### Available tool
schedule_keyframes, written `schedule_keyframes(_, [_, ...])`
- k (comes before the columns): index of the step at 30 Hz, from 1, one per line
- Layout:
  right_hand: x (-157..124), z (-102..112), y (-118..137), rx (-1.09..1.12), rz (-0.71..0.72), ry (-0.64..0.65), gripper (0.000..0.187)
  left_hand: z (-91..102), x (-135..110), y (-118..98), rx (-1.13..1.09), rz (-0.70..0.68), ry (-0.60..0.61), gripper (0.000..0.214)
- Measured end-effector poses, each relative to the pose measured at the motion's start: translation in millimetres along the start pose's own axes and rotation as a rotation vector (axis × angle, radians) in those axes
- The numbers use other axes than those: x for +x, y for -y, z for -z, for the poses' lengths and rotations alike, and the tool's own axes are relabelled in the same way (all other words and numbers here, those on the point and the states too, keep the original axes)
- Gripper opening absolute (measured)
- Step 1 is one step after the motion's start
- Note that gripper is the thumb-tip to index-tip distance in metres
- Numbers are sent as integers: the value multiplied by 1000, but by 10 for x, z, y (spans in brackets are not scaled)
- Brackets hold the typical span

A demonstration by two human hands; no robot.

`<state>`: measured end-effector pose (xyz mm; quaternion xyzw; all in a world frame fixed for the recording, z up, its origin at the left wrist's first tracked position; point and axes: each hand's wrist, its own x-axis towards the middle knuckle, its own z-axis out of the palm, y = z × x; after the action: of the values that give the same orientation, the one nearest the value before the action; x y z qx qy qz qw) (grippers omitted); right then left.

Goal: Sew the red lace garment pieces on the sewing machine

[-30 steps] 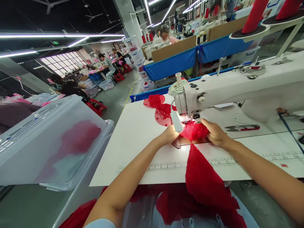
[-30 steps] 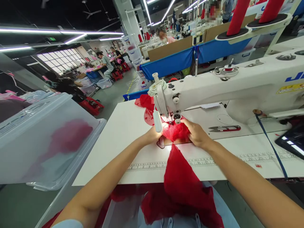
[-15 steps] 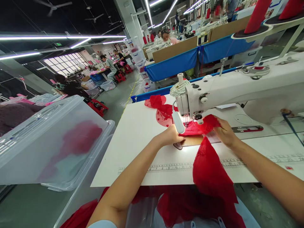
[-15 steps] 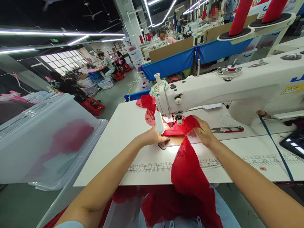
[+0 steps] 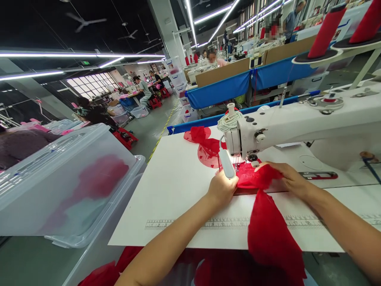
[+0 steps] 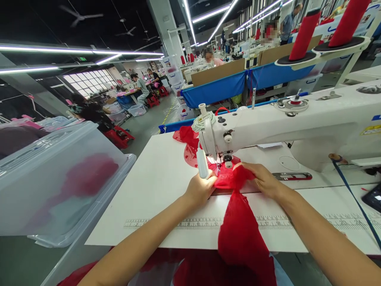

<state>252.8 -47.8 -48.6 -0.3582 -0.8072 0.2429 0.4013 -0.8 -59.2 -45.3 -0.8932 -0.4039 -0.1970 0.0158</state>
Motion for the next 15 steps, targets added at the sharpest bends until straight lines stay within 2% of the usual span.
schedule_keyframes(4, [-20, -30, 25, -26, 44, 202, 36, -53, -52, 7, 140, -148, -124, 27])
schedule_keyframes(6, [-10, -66, 49, -103, 80, 248, 36, -86, -42, 1, 184, -201, -181, 31])
schedule_keyframes(8, [8, -106, 83, -253, 163, 213, 38, -115, -22, -5, 211, -239, -223, 33])
schedule_keyframes(11, [37, -171, 140, -519, 333, 138, 32, -126, -10, -24, 234, -262, -256, 35])
schedule_keyframes(15, [46, -262, 151, -599, 427, 83, 35, -55, -53, -80, 245, -229, -249, 33])
